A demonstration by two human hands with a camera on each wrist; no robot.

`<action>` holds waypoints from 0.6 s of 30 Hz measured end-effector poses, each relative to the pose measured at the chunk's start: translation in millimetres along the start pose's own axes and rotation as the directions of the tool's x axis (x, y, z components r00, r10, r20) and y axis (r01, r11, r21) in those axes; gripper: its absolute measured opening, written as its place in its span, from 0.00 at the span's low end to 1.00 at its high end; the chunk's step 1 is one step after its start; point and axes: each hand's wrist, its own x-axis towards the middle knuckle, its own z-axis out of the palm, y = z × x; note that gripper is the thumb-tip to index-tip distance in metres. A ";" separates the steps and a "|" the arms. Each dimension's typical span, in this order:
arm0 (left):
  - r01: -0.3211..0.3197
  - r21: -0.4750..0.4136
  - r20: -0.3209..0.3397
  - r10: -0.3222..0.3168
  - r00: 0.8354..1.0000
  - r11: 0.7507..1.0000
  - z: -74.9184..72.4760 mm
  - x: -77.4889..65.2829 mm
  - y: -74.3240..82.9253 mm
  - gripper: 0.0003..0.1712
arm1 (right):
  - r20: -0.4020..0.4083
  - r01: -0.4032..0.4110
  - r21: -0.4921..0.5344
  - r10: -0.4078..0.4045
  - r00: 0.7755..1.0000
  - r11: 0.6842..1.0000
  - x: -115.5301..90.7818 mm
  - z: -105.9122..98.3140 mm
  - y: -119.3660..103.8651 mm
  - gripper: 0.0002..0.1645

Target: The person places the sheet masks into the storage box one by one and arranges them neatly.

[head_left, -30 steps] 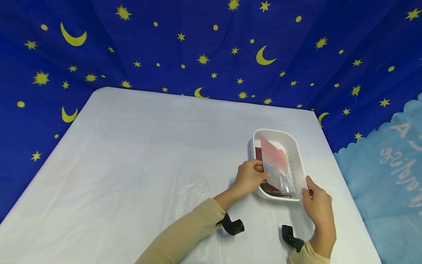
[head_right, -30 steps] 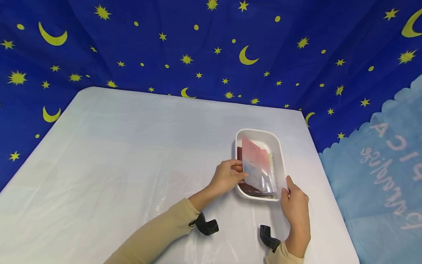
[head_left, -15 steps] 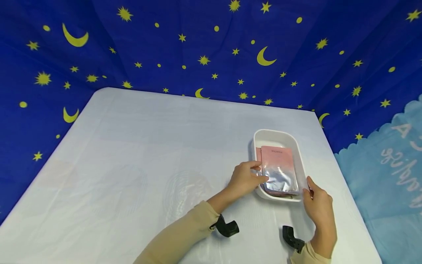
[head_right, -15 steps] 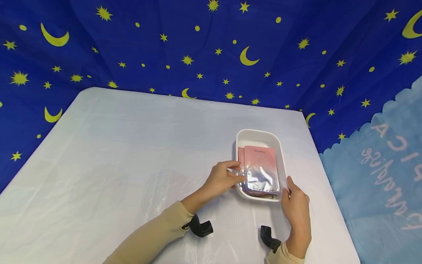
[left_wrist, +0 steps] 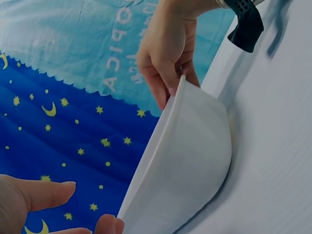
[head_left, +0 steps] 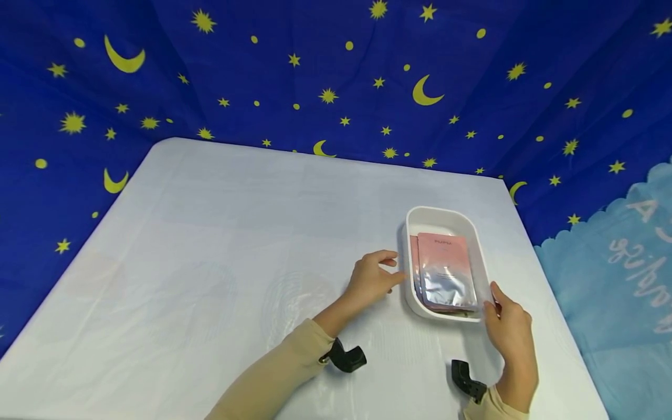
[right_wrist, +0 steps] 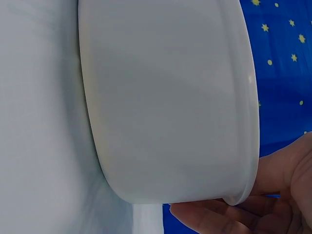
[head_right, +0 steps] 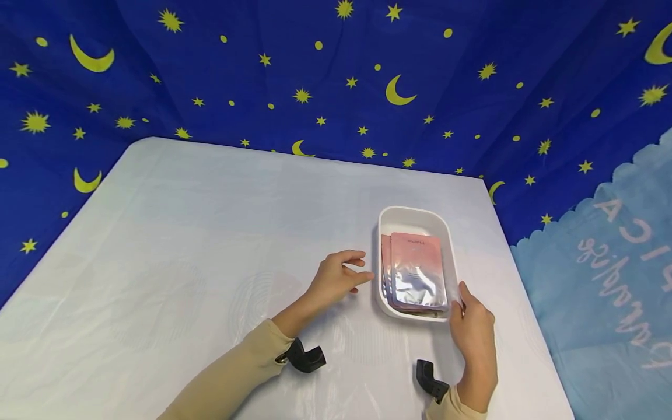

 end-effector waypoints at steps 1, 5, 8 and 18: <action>-0.003 -0.002 -0.006 0.003 1.000 1.000 -1.9 -0.2 -0.4 0.27 | 0.003 -0.004 0.003 0.004 1.000 1.000 0.1 0.0 0.3 0.28; -0.060 0.152 -0.071 0.071 0.995 0.986 -17.0 -3.8 -1.4 0.27 | 0.011 0.000 0.012 0.000 1.000 1.000 0.6 0.9 1.1 0.28; -0.100 0.345 -0.157 0.162 0.974 0.933 -39.6 -8.8 -0.5 0.27 | 0.005 0.020 0.015 -0.020 1.000 1.000 0.5 1.4 1.5 0.28; 0.031 0.495 -0.304 0.140 0.942 0.868 -135.5 -29.0 0.9 0.31 | -0.127 0.047 -0.011 -0.048 0.991 0.999 2.5 -6.4 -16.3 0.25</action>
